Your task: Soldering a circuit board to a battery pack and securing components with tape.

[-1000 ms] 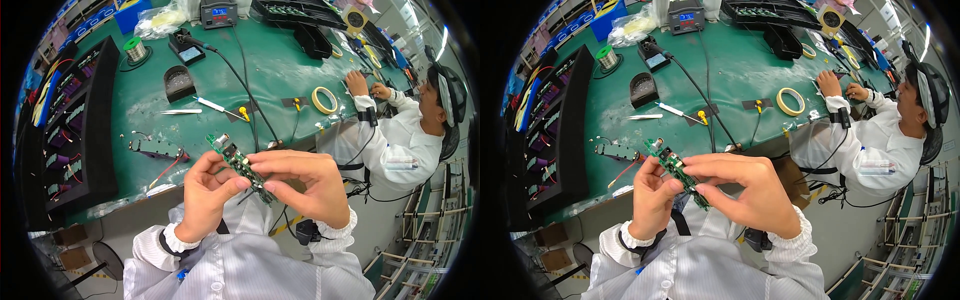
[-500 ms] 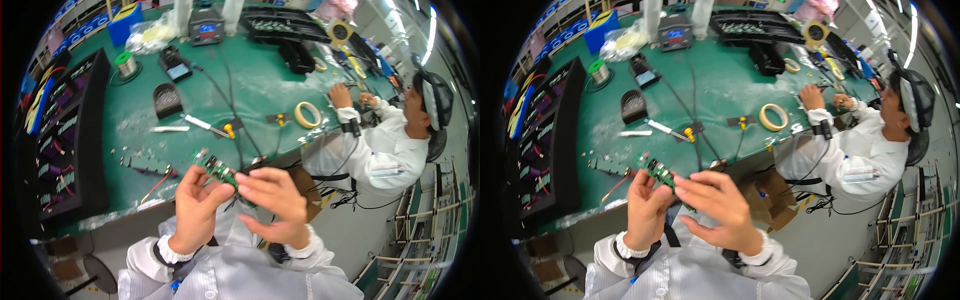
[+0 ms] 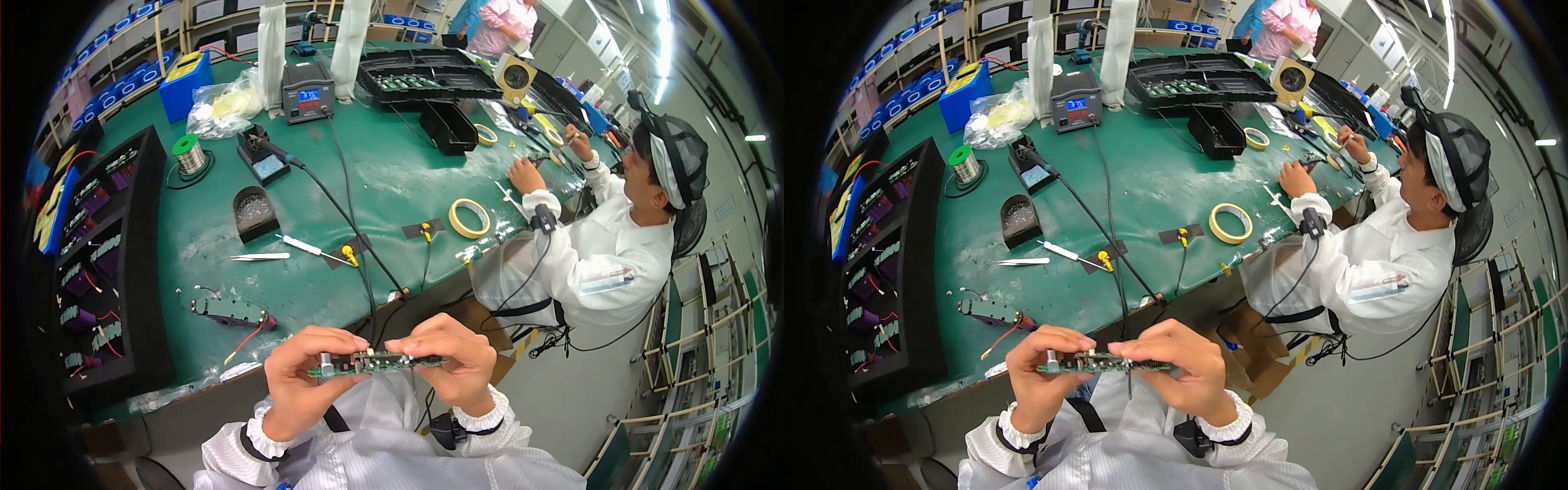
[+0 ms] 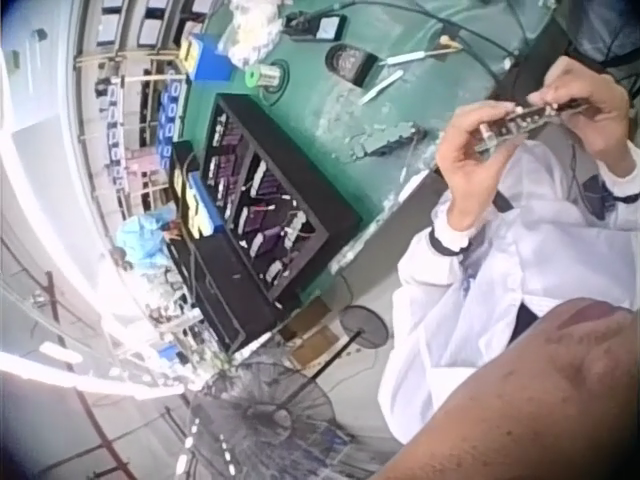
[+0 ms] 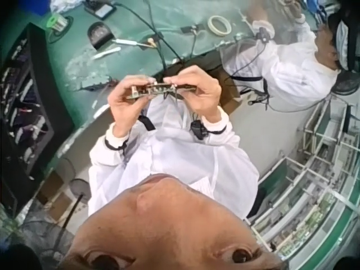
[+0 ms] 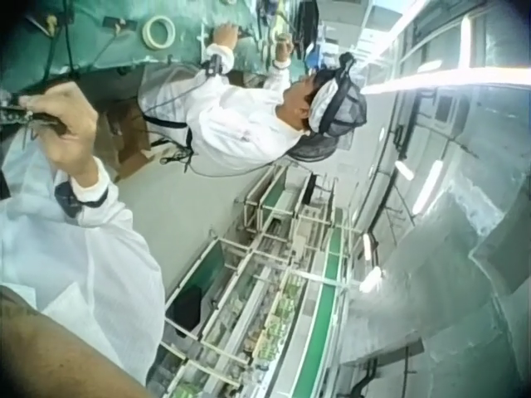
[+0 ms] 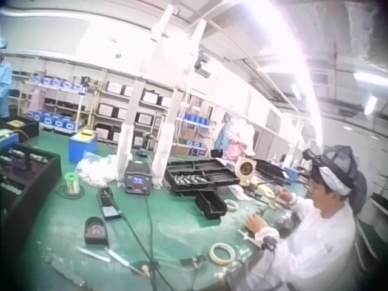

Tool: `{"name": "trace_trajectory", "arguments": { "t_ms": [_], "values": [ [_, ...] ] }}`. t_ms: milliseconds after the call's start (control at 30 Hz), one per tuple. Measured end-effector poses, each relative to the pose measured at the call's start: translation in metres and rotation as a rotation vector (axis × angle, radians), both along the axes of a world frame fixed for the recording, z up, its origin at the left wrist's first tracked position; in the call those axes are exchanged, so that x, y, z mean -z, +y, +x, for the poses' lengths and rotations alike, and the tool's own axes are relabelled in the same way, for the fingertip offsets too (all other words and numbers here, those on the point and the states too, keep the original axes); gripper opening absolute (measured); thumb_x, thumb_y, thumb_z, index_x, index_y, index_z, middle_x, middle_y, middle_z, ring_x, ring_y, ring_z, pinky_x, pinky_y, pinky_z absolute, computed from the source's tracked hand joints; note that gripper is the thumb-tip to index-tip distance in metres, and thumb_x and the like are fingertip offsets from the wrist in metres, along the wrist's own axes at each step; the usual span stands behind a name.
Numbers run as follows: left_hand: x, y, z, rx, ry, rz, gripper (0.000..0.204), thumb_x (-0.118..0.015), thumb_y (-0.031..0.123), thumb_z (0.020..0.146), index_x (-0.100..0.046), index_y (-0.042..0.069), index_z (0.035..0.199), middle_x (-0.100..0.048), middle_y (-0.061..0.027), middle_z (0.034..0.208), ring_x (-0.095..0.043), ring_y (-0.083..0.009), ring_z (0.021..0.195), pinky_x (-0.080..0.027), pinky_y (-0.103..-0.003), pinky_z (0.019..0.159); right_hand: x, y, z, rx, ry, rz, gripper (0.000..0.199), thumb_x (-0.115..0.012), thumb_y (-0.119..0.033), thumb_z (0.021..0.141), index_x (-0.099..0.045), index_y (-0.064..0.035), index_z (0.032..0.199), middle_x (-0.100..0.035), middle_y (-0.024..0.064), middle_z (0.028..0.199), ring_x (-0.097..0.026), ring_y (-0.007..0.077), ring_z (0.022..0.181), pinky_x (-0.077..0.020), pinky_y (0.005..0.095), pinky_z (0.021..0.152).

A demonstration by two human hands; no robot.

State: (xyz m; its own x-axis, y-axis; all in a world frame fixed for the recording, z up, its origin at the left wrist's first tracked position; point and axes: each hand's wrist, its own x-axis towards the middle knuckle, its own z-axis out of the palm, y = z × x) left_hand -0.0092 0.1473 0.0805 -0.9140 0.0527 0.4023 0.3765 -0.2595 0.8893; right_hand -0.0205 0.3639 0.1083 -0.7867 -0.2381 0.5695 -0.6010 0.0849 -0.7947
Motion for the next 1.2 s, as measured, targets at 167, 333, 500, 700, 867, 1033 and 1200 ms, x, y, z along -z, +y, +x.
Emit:
{"name": "trace_trajectory", "arguments": {
  "t_ms": [167,333,500,700,867,1033,1200],
  "values": [
    [-0.005,-0.015,-0.002,-0.021,0.293,-0.280,0.034,-0.089,-0.005,0.067,-0.074,0.000,0.097,-0.074,-0.0101,0.097,-0.073,-0.0248,0.093,-0.059,-0.034,0.080,0.003,0.000,0.000,-0.115,-0.023,0.008,0.030,-0.076,0.011,0.073,-0.076,0.0012,0.100,-0.079,0.0177,0.100,-0.066,0.0219,0.085,-0.0562,0.0312,0.074],
    [-0.006,-0.016,0.005,-0.060,0.277,-0.282,0.030,-0.090,-0.003,0.068,-0.072,0.000,0.092,-0.074,-0.0134,0.091,-0.072,-0.0262,0.087,-0.057,-0.034,0.075,0.004,-0.002,0.002,-0.140,-0.067,0.000,0.033,-0.079,0.011,0.070,-0.078,0.0007,0.102,-0.079,0.0154,0.103,-0.069,0.0205,0.086,-0.0573,0.0302,0.074],
    [-0.002,-0.017,0.010,-0.098,0.231,-0.258,0.030,-0.089,-0.003,0.068,-0.072,0.000,0.093,-0.073,-0.0137,0.091,-0.072,-0.0258,0.087,-0.057,-0.033,0.075,0.004,-0.006,0.000,-0.144,-0.071,0.028,0.032,-0.082,0.007,0.072,-0.079,-0.0007,0.104,-0.079,0.0127,0.104,-0.069,0.0179,0.084,-0.0567,0.0282,0.072],
    [0.000,-0.019,0.015,-0.131,0.230,-0.271,0.033,-0.088,-0.004,0.071,-0.072,0.000,0.100,-0.073,-0.0137,0.097,-0.073,-0.0256,0.090,-0.058,-0.034,0.077,0.002,-0.011,0.006,-0.087,-0.153,0.075,0.018,-0.081,-0.003,0.083,-0.076,0.0017,0.100,-0.079,0.0172,0.100,-0.067,0.0178,0.083,-0.0557,0.0297,0.074],
    [-0.003,-0.021,0.018,-0.165,0.262,-0.308,0.033,-0.084,-0.008,0.074,-0.072,0.000,0.103,-0.075,-0.0131,0.101,-0.072,-0.0244,0.093,-0.058,-0.033,0.079,0.000,-0.026,0.013,-0.090,-0.218,-0.156,0.025,-0.083,-0.007,0.084,-0.072,0.0021,0.106,-0.078,0.0183,0.101,-0.069,0.0221,0.092,-0.0555,0.0348,0.087],
    [0.004,-0.008,0.034,-0.107,0.065,-0.017,0.032,-0.083,-0.011,0.074,-0.069,0.000,0.101,-0.072,-0.0123,0.104,-0.068,-0.0202,0.094,-0.053,-0.030,0.081,0.012,-0.044,0.019,-0.234,-0.277,-0.471,0.029,-0.084,-0.008,0.084,-0.068,0.0002,0.106,-0.077,0.0186,0.102,-0.068,0.0305,0.104,-0.0536,0.0438,0.095],
    [0.004,-0.010,0.030,-0.171,0.103,0.033,0.035,-0.079,-0.017,0.075,-0.068,-0.002,0.105,-0.069,-0.0134,0.103,-0.068,-0.0221,0.098,-0.055,-0.033,0.088,0.011,-0.057,0.020,-0.204,-0.281,-0.519,0.025,-0.082,-0.006,0.086,-0.067,-0.0008,0.106,-0.074,0.0183,0.102,-0.068,0.0311,0.100,-0.0541,0.0419,0.090]
  ]
}}
